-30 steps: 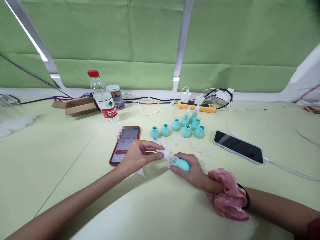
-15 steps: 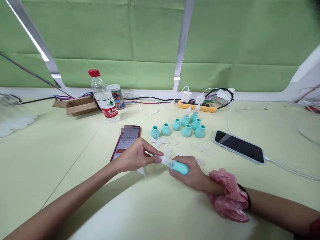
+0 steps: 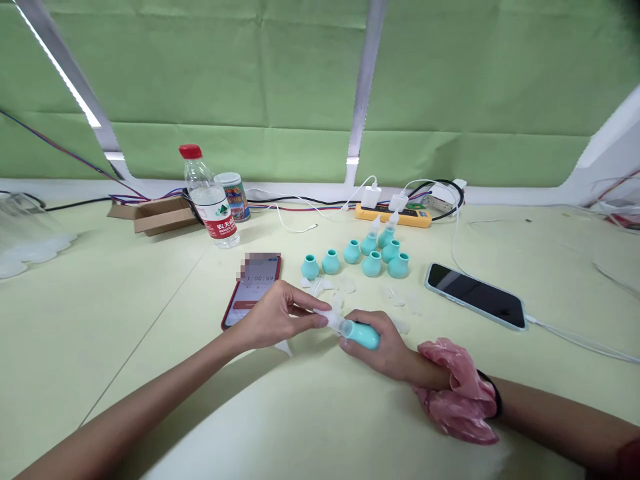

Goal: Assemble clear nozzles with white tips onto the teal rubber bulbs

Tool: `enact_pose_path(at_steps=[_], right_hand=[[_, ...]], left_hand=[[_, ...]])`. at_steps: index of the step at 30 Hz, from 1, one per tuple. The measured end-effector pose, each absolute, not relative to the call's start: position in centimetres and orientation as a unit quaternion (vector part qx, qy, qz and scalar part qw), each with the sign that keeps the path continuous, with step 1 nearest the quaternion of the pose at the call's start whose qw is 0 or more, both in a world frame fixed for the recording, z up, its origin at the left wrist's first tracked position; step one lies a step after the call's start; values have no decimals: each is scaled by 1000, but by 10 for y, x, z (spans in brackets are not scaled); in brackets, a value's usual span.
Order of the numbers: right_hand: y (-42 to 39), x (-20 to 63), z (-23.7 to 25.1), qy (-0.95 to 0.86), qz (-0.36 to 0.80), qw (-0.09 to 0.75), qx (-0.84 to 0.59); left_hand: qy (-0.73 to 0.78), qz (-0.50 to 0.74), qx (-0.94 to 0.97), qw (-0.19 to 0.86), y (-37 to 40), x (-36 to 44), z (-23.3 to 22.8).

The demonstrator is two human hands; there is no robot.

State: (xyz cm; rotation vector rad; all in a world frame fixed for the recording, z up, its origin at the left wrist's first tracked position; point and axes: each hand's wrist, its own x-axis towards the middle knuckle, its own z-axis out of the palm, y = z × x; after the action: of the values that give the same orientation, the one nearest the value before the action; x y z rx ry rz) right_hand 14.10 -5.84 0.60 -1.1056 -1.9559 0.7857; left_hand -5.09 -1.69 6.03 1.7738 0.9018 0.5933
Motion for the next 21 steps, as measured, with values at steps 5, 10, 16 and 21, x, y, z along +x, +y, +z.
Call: enact_pose_path(at_steps=[5, 10, 16, 21], right_hand=[[-52, 147, 44, -772, 315, 387, -394], [-20, 157, 99, -744, 223, 475, -413], [47, 149, 124, -782, 171, 402, -445], [96, 141, 102, -808, 111, 310, -488]], left_hand=[[367, 328, 705, 510, -23, -52, 75], [367, 160, 861, 312, -29, -67, 101], [333, -86, 938, 38, -48, -75, 96], [316, -189, 928, -50, -55, -60, 84]])
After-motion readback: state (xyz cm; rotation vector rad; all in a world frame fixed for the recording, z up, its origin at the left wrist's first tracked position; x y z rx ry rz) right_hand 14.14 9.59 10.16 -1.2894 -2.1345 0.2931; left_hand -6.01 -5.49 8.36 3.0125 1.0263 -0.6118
